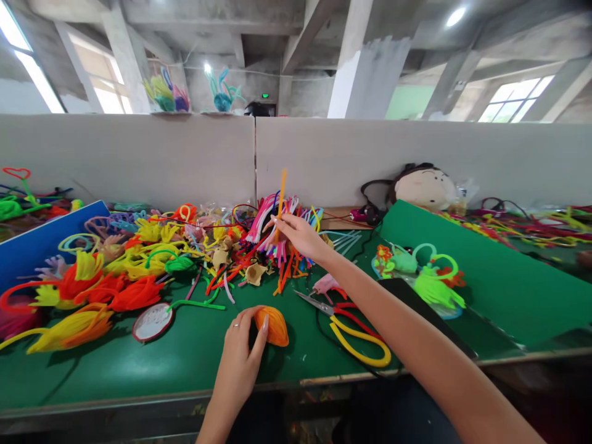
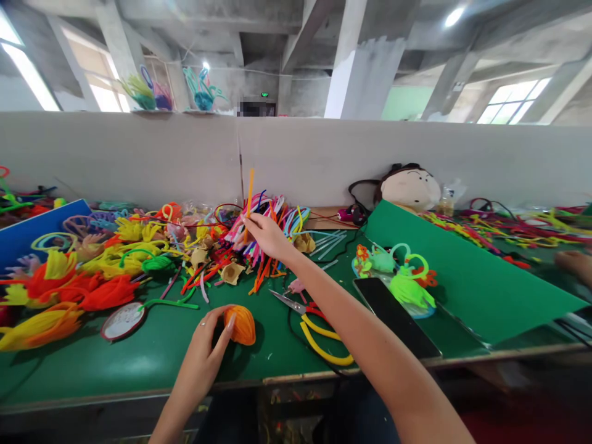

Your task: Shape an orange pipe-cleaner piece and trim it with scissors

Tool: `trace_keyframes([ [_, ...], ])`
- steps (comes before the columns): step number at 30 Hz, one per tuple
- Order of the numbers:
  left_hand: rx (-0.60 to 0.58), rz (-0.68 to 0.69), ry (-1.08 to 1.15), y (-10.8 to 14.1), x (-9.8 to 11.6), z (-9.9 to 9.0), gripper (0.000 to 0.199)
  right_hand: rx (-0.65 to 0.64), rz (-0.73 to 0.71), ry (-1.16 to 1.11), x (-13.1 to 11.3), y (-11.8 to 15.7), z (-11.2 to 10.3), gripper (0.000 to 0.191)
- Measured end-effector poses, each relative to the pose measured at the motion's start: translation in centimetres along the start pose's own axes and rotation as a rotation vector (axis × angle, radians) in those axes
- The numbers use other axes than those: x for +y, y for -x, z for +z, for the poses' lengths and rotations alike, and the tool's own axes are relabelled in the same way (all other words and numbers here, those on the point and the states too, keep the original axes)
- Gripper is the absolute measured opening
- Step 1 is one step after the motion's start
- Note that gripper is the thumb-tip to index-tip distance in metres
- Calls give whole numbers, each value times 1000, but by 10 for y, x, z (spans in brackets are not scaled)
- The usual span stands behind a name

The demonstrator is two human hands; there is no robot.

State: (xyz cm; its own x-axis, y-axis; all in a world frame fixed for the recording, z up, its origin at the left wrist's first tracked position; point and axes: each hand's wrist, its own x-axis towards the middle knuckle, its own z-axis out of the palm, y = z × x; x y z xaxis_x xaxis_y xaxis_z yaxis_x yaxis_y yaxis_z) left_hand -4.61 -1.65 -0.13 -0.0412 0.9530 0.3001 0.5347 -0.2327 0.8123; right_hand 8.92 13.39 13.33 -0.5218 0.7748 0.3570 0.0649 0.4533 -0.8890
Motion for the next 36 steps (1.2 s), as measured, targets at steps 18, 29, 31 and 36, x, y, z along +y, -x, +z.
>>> trace_keyframes([
  [18, 97, 30, -45, 2, 1, 0, 56, -496, 249, 549, -2, 75, -15, 42],
  [29, 37, -67, -66, -2, 0, 2, 53, -455, 231, 701, -2, 107, -10, 34],
  [31, 50, -33, -64, -5, -2, 1, 43, -458, 262, 644, 1, 111, -10, 35],
  [36, 113, 65, -109, -21, -2, -4, 25, -415, 240, 582, 1, 118, -10, 37],
])
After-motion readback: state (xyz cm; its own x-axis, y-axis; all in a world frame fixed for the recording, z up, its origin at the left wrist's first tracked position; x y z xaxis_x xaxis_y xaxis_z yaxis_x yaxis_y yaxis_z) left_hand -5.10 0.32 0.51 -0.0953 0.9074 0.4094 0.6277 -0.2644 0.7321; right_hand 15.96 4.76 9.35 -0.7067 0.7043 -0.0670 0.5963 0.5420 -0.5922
